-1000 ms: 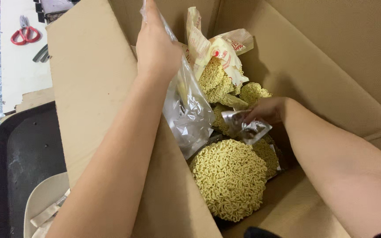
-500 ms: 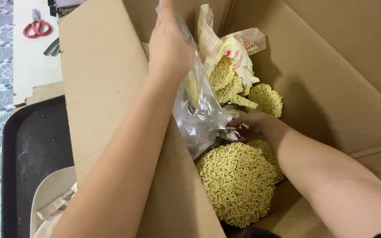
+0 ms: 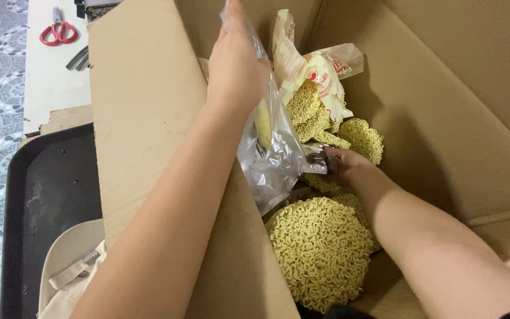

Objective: The person transfers instant noodle blocks and seasoning packets from a large cardboard box into a clear plastic bag. They repeatedly reach into the box, pick up the items, and place them into the bag held open with the other hand.

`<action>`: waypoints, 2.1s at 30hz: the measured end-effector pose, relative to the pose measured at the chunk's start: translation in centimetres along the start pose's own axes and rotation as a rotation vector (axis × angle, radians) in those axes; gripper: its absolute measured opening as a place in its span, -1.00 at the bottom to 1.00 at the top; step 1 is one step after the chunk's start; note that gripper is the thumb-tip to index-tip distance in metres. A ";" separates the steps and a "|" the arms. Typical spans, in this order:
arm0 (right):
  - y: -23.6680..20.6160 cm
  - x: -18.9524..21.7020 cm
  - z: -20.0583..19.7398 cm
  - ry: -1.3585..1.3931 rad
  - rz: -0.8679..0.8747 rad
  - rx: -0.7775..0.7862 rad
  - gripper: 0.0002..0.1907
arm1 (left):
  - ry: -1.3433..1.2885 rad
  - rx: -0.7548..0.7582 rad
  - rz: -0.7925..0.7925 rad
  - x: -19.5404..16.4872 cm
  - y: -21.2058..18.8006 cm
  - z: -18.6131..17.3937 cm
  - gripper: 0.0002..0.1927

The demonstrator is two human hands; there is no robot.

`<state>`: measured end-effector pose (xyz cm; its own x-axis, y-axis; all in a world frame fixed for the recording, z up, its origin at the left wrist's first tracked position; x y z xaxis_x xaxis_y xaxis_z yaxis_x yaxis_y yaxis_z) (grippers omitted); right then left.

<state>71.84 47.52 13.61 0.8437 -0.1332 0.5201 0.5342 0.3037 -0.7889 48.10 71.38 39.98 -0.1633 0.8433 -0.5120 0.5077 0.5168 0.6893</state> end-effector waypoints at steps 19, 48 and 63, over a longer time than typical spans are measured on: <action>-8.6 10.9 2.1 -0.846 0.040 0.280 -0.66 | -0.002 0.169 -0.160 -1.4 0.5 -1.4 -0.09; -24.0 -0.5 18.7 -0.888 -1.370 0.474 -0.65 | -0.471 0.225 0.179 -3.1 0.6 -2.1 -0.31; -17.0 9.8 2.2 -1.104 -0.330 -0.172 -0.67 | 0.035 0.237 -0.100 -2.3 0.3 -2.1 -0.22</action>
<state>70.92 43.12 32.82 0.2029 0.7380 0.6436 0.7909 0.2641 -0.5521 46.84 69.89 42.46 -0.2497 0.7963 -0.5510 0.6708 0.5526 0.4947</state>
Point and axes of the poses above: each hand's wrist, its own y-axis towards the middle knuckle, its own z-axis out of the palm, x = y × z, the point moved 1 cm from there along y, towards the middle knuckle, and after that the axes turned 9 degrees about y, right-handed, at the moved point
